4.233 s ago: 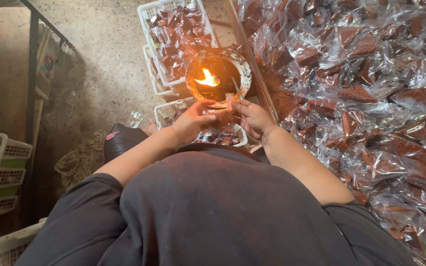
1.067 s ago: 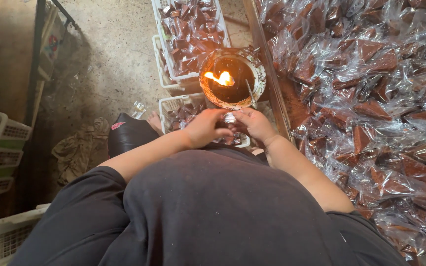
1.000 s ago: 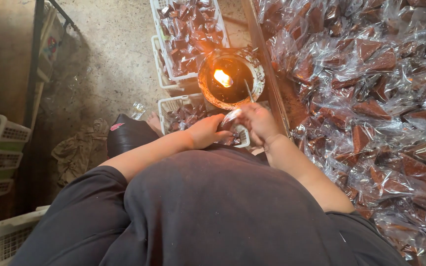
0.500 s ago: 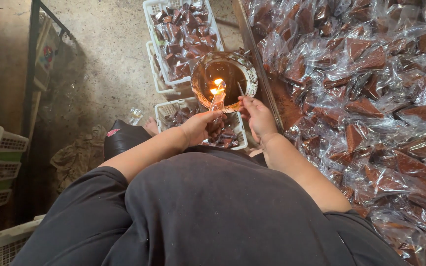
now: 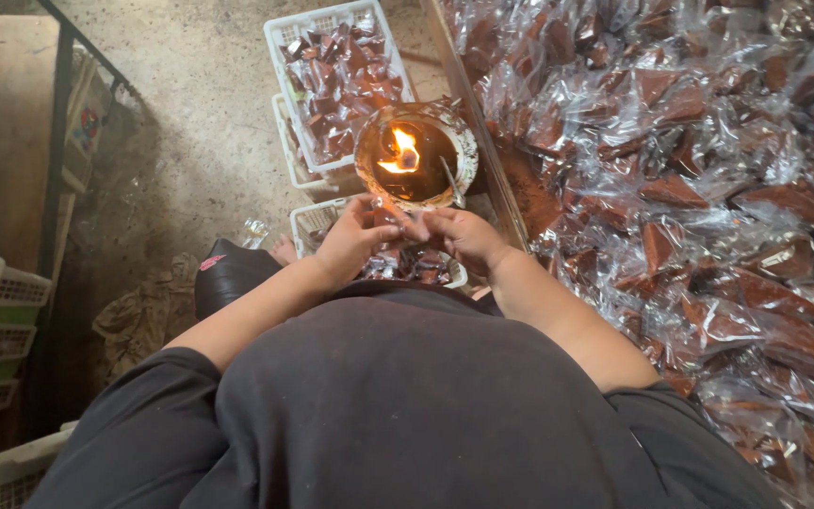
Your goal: Sealing plastic bags containing baked goods using a flame in a production environment.
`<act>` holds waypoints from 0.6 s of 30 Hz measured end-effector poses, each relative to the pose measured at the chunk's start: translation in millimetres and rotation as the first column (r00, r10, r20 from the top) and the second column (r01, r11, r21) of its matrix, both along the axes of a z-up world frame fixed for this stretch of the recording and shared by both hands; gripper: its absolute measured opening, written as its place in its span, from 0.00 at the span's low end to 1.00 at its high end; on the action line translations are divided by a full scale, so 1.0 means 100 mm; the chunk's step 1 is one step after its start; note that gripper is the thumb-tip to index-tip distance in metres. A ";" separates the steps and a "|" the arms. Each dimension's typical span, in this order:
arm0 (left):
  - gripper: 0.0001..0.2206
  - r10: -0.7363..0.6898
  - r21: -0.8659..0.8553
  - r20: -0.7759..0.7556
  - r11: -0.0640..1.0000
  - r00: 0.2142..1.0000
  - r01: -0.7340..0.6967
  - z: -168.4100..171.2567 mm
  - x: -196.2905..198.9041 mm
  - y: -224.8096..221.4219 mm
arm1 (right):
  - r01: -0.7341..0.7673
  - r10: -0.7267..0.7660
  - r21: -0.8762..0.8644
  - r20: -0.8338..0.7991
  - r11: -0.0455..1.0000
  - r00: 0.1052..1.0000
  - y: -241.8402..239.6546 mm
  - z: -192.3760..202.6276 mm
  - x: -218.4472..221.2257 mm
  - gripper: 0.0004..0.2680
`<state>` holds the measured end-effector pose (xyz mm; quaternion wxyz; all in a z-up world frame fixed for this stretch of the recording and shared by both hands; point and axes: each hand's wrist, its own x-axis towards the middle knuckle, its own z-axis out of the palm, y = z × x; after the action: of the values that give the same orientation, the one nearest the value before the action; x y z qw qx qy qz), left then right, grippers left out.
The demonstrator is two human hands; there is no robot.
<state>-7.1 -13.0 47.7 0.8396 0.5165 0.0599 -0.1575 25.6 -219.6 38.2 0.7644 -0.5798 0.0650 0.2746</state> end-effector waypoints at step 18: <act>0.35 -0.056 0.584 -0.232 0.790 0.971 0.185 -0.61 0.02 0.27 | 0.621 -0.165 -0.596 0.640 0.509 0.750 -1.23 -0.05 0.92 0.18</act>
<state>-5.3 13.7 -13.6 0.6097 0.7400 0.1588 -0.2356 117.4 -342.8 32.8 0.4630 -0.8691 0.1108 -0.1341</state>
